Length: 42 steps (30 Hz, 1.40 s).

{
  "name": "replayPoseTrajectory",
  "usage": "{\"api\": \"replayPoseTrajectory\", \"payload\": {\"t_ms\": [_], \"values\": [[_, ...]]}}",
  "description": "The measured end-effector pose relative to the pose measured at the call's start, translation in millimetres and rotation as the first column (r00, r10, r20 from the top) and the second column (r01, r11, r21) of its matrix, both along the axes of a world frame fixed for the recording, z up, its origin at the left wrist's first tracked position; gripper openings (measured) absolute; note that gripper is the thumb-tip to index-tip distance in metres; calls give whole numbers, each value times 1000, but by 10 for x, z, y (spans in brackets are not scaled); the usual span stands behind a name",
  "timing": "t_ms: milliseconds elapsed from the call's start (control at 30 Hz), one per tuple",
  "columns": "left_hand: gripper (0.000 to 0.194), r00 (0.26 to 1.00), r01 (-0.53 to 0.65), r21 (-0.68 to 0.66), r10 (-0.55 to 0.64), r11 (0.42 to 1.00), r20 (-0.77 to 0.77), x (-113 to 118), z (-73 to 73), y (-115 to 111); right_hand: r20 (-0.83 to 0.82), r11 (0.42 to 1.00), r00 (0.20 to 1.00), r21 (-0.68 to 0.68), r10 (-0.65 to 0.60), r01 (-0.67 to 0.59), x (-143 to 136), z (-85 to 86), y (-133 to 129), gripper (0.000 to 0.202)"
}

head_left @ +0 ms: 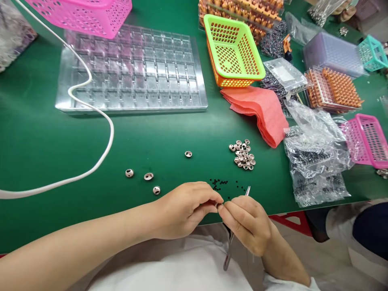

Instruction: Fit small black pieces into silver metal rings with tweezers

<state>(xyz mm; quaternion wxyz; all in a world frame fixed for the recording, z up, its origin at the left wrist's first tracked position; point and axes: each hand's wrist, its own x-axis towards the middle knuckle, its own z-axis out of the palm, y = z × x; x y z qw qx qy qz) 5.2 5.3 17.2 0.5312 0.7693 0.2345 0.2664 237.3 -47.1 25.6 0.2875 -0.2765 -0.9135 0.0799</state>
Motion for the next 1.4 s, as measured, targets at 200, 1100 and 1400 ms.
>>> {"api": "replayPoseTrajectory", "payload": {"t_ms": [200, 1100, 1400], "values": [[17, 1000, 5, -22, -6, 1000, -2, -17, 31, 6, 33, 1000, 999, 2, 12, -12, 22, 54, 0, 35], [19, 999, -40, -61, 41, 997, 28, -3, -10, -37, -11, 996, 996, -33, 85, -86, 0, -20, 96, 33], [18, 999, -44, -55, 45, 997, 13, 6, -17, -21, 7, 994, 994, -15, 108, -107, -22, -31, 149, 25]]}}
